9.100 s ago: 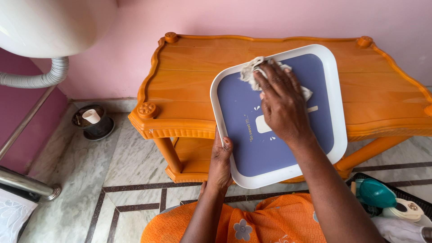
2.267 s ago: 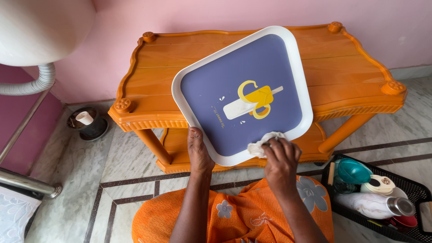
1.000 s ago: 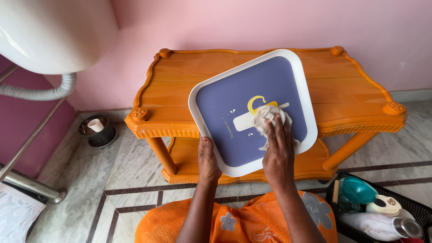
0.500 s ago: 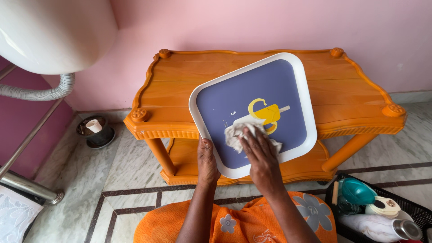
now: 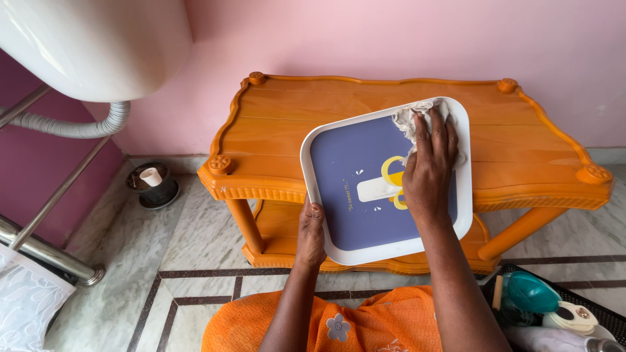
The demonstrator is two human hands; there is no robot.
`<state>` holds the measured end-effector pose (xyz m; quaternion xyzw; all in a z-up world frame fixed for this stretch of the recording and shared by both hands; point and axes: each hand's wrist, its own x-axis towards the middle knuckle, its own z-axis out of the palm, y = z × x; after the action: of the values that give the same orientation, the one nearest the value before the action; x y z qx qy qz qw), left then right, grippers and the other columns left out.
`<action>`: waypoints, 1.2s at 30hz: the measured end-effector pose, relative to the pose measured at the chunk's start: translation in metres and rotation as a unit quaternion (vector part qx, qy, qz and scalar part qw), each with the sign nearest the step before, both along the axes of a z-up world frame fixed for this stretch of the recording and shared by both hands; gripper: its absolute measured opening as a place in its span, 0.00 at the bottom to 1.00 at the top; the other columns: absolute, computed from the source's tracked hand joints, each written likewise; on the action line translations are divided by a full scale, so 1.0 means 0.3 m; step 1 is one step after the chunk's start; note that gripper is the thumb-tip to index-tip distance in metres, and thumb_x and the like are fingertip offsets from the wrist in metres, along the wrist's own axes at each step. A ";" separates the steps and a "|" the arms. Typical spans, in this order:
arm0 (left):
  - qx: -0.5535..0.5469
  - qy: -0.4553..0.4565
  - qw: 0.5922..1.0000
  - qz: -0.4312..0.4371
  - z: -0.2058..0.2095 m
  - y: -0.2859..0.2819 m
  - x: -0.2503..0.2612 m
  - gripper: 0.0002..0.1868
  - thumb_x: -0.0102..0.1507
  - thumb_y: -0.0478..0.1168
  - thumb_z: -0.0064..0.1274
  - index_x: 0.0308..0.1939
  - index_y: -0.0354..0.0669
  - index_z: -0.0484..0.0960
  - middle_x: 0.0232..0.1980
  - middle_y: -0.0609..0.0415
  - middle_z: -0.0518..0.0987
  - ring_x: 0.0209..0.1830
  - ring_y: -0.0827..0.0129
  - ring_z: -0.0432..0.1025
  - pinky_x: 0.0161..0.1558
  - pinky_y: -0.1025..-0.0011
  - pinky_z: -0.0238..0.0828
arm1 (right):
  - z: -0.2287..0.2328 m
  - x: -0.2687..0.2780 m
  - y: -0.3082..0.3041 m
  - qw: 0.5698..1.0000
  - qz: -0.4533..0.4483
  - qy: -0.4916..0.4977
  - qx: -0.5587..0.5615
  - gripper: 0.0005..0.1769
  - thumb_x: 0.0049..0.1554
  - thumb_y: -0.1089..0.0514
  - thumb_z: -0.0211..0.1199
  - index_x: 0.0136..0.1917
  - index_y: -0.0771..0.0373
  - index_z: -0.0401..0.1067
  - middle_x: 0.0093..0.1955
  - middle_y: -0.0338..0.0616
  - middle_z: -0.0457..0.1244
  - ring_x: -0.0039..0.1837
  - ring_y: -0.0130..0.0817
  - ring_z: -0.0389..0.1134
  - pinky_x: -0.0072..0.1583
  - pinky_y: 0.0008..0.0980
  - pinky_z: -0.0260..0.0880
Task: The person clears various items including a water bottle and cups from a small yellow table into a basket, then wipes down both the tray and the table surface with a cloth.
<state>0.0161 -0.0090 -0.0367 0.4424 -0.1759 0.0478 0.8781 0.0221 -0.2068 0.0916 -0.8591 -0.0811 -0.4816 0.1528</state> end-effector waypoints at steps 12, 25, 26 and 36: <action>-0.024 -0.013 1.000 -0.014 0.003 0.007 0.011 0.47 0.63 0.68 0.51 0.75 0.41 0.62 0.63 0.50 0.75 0.63 0.66 0.70 0.62 0.63 0.72 | -0.043 0.045 0.269 0.990 0.064 -0.016 -0.121 0.30 0.61 0.68 0.54 0.76 0.62 0.65 0.79 0.54 0.54 0.81 0.57 0.50 0.78 0.58 0.49; -0.079 -0.047 0.995 -0.045 -0.036 0.004 0.023 0.45 0.68 0.69 0.38 0.77 0.38 0.58 0.65 0.48 0.73 0.66 0.63 0.70 0.67 0.61 0.68 | -0.240 -0.180 0.241 0.951 0.196 0.086 -0.224 0.24 0.60 0.70 0.51 0.69 0.65 0.70 0.78 0.45 0.57 0.82 0.44 0.50 0.81 0.51 0.46; -0.086 -0.064 0.993 -0.053 -0.030 0.003 0.020 0.44 0.70 0.68 0.37 0.76 0.36 0.60 0.62 0.46 0.75 0.63 0.62 0.71 0.65 0.60 0.70 | -0.268 -0.195 0.232 0.949 0.198 0.086 -0.230 0.24 0.59 0.70 0.51 0.68 0.65 0.71 0.76 0.45 0.58 0.81 0.43 0.51 0.80 0.51 0.47; -0.041 0.002 0.998 0.039 0.004 -0.024 0.001 0.35 0.71 0.60 0.48 0.70 0.37 0.69 0.55 0.50 0.78 0.55 0.68 0.72 0.57 0.68 0.71 | -0.423 -0.344 0.106 0.945 0.216 0.123 -0.214 0.17 0.56 0.63 0.60 0.58 0.65 0.78 0.63 0.43 0.68 0.71 0.42 0.61 0.71 0.52 0.59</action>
<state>0.0164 -0.0162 -0.0356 0.4127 -0.1541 0.0884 0.8934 -0.0812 -0.1750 -0.0354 -0.8859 -0.3464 -0.2993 0.0745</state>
